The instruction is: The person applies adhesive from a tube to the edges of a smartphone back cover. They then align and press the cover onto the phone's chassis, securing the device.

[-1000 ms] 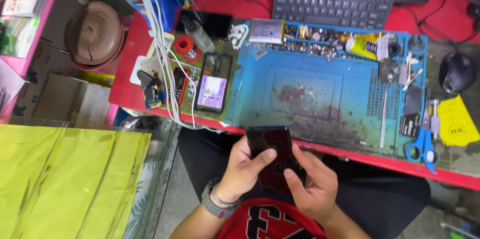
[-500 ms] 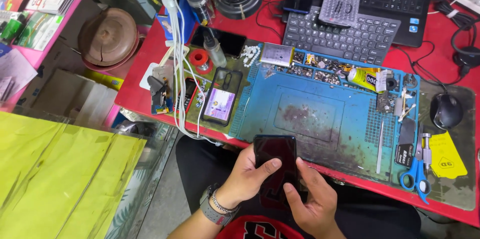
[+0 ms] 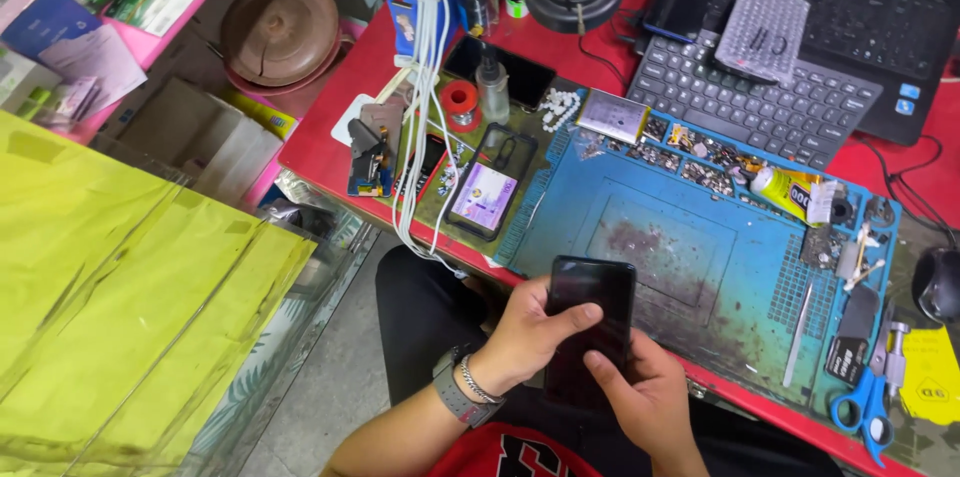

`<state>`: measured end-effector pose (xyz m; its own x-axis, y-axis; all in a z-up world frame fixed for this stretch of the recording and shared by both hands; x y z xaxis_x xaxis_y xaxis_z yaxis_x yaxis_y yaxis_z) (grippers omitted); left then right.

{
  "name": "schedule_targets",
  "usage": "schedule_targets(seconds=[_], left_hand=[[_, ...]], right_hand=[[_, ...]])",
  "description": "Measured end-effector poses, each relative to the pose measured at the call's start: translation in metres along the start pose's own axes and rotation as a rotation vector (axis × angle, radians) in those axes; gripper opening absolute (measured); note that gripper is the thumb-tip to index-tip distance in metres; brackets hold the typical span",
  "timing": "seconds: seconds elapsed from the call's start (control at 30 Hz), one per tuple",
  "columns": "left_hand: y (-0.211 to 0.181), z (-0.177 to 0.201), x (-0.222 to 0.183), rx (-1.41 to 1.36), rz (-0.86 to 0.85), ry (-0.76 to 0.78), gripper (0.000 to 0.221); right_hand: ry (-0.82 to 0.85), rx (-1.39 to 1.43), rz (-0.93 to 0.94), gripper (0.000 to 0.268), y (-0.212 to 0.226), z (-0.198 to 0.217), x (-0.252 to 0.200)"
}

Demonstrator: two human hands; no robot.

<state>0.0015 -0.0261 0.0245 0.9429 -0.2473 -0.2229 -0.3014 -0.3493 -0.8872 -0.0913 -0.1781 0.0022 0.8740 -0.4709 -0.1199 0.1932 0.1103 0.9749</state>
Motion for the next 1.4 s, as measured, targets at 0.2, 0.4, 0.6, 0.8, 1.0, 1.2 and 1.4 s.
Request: schedule_targets(seconds=[0.2,0.4,0.6,0.8,1.0,1.2,1.4], left_hand=[[0.000,0.013,0.042,0.363,0.051,-0.045,0.027],[-0.085,0.096,0.149,0.450,-0.809,-0.361,0.009],[-0.122,0.259,0.383,0.705,-0.841,-0.599,0.030],[-0.140,0.259,0.414,0.697,-0.292,-0.407,0.030],[-0.190,0.241,0.367,0.736,-0.268,-0.190,0.022],[-0.162,0.243,0.401,0.693,-0.596,-0.295,0.025],[-0.115,0.237,0.397,0.534,-0.648,-0.599,0.017]], right_hand=[[0.111,0.244,-0.138,0.032,-0.045,-0.006,0.049],[-0.007,0.520,-0.211,0.047,-0.077,-0.013,0.115],[-0.083,0.536,-0.293,0.044,-0.102,0.000,0.136],[-0.107,0.270,-0.254,0.052,-0.124,0.024,0.143],[-0.158,0.214,-0.352,0.050,-0.092,0.014,0.127],[-0.127,0.097,-0.349,0.046,-0.128,0.038,0.145],[-0.145,0.046,-0.333,0.055,-0.118,0.028,0.142]])
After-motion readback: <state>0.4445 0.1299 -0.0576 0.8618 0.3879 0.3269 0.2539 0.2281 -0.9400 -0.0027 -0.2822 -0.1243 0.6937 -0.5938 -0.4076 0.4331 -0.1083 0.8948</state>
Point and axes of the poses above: each hand's wrist, its own x-axis towards the middle knuckle, its own z-axis out of the back of the hand, y = z × x, the point moved 1 cm from there along x, towards the middle knuckle, and after that the axes turned 13 degrees about -y, right-handed, at the moved point
